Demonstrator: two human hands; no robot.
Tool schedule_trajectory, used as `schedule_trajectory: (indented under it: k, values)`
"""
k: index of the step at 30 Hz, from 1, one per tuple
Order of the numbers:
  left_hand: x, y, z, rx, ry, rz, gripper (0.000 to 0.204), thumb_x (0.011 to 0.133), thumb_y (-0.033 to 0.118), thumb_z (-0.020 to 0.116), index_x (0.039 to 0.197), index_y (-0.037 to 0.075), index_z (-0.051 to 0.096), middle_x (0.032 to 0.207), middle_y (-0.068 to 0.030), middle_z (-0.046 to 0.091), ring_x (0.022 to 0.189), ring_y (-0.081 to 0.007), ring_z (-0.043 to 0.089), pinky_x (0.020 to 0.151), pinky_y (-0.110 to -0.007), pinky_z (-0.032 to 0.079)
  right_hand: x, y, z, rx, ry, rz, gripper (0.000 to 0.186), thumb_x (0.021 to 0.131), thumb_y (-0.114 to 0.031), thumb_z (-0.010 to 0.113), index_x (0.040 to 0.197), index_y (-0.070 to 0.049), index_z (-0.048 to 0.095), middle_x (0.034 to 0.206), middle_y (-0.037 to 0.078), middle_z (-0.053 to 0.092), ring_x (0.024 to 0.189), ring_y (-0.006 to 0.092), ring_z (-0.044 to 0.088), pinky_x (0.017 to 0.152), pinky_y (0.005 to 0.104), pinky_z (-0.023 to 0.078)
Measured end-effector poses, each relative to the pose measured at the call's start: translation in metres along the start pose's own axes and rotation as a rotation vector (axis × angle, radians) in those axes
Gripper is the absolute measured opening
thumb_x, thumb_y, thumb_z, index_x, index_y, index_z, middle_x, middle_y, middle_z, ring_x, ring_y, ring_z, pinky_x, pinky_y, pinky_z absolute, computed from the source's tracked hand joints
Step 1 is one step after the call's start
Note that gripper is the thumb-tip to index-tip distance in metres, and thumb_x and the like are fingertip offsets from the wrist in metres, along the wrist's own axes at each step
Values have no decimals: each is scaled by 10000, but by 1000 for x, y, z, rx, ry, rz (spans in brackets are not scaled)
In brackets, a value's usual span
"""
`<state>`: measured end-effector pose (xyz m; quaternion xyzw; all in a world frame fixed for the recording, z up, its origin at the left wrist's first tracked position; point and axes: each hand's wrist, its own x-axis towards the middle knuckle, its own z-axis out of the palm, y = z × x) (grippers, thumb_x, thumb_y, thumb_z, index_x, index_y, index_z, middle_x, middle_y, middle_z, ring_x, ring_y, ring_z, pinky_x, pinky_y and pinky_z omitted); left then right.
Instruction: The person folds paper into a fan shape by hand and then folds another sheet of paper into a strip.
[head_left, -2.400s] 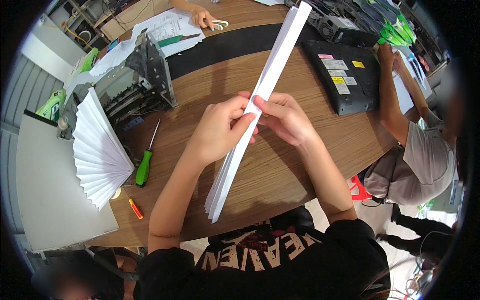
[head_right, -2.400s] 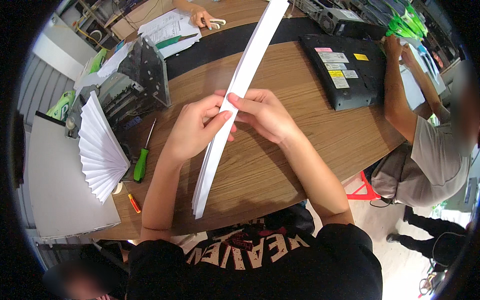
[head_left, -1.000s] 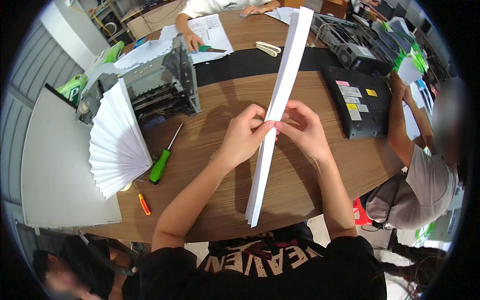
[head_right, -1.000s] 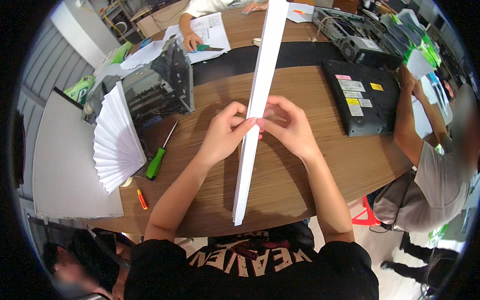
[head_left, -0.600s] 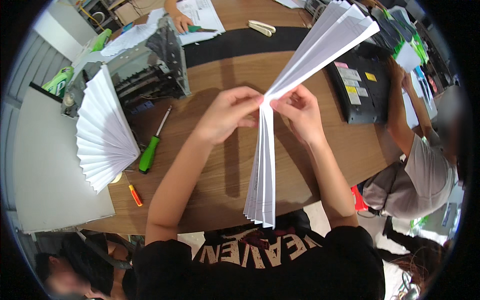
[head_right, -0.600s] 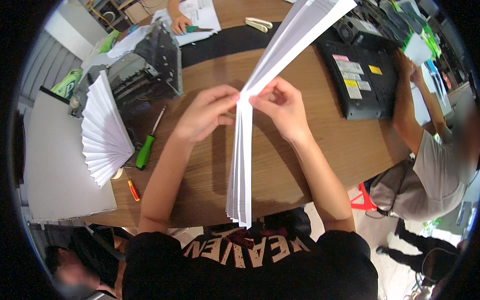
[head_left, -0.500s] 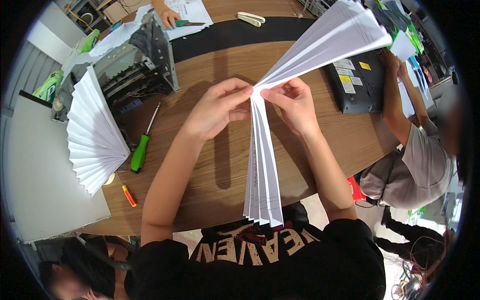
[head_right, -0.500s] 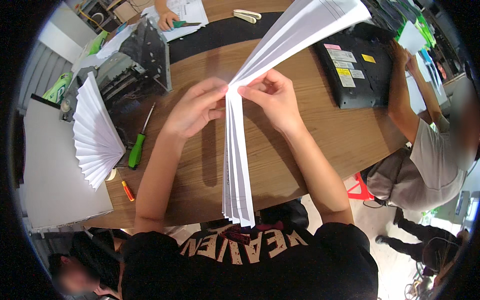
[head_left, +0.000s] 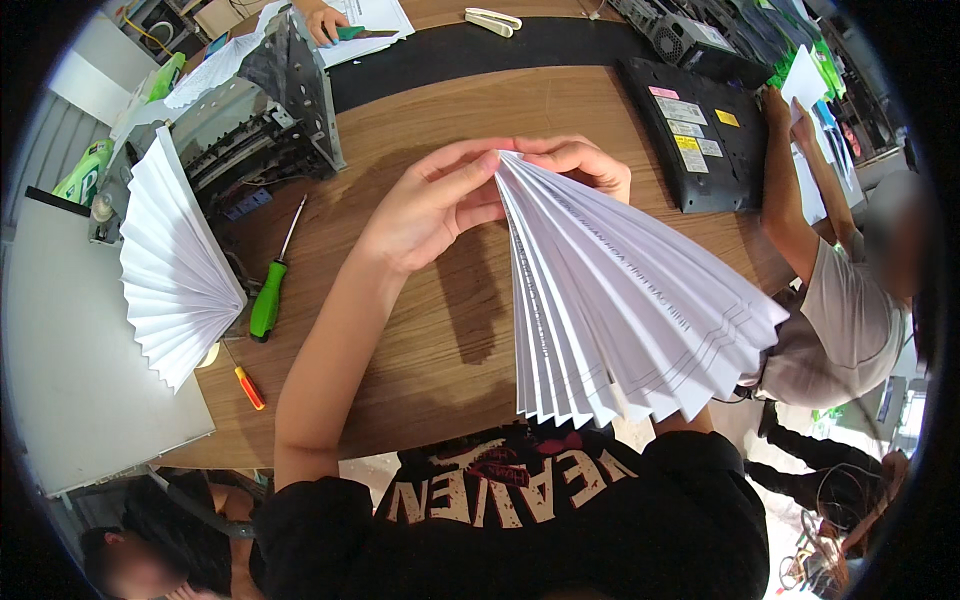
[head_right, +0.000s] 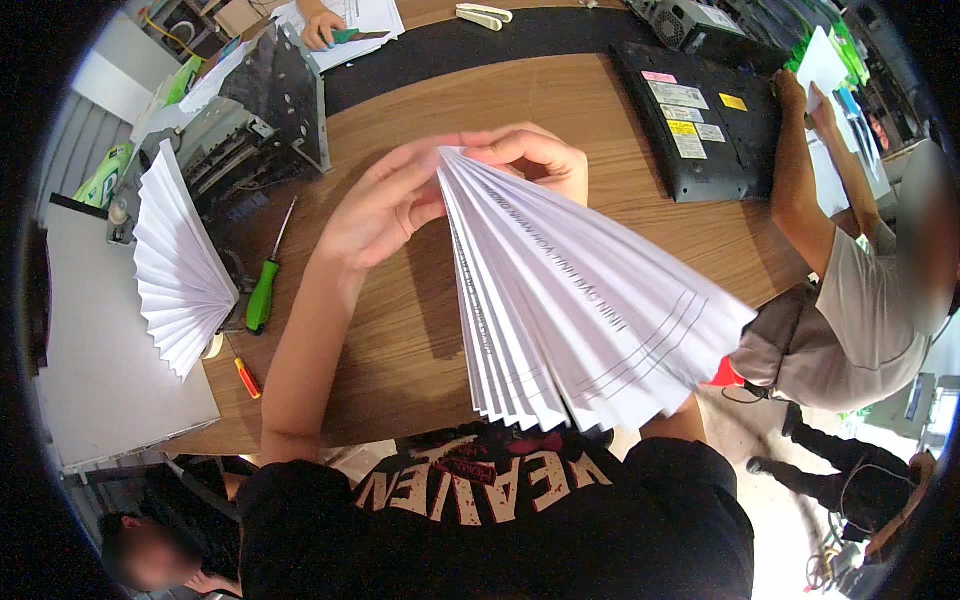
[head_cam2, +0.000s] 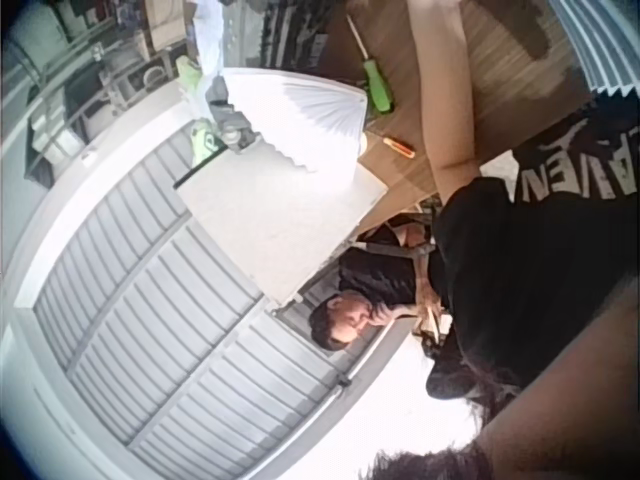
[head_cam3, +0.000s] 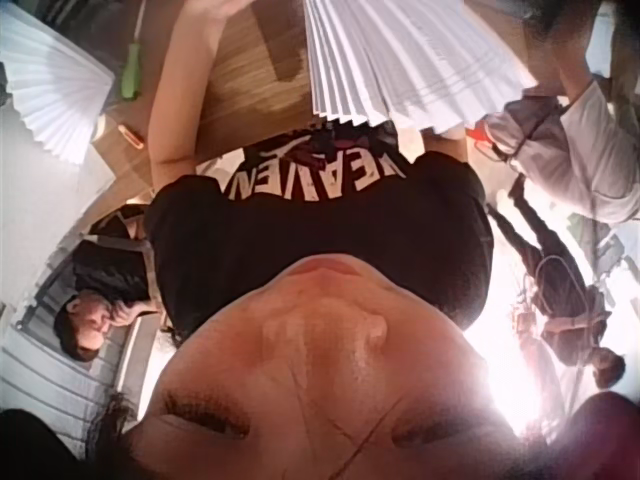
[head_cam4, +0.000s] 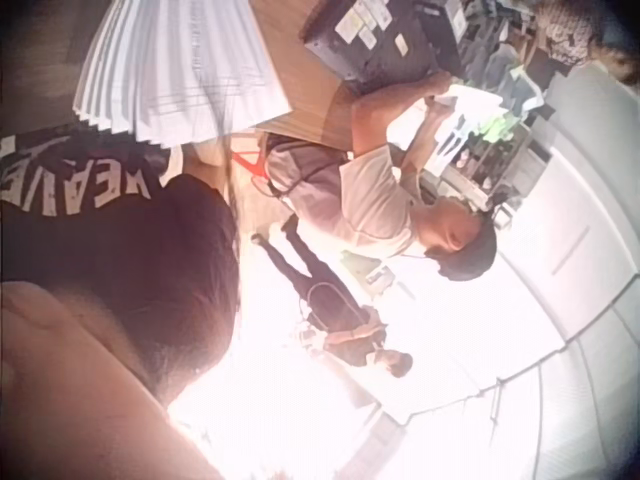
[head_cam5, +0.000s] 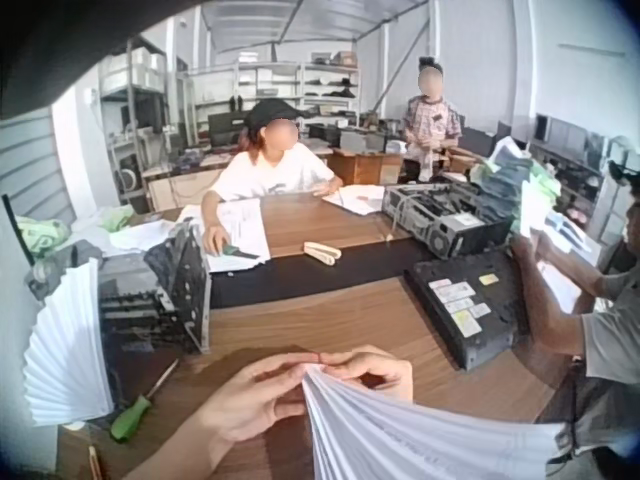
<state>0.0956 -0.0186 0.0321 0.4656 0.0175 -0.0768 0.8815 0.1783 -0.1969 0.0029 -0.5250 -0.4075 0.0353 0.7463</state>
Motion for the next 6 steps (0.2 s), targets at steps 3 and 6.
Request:
schedule_trajectory:
  k: [3,6]
  values:
    - [-4,6,4,24,47,26,407,1008,219,561,1349,0,525,1192,-80,639,1068,-161,636,928,-326,542,33,3,-17,35,-76,436,231,868,-126,740,1073,-25,701,1124,181,660,1005,251,672,879,337,556]
    - [-7,9,0,73,75,19,413,1021,214,532,1378,8,503,1236,-77,631,1073,-144,637,915,-296,545,-2,-9,-7,-121,-85,270,487,867,-329,747,1243,-46,623,1341,191,534,1100,294,639,887,344,559]
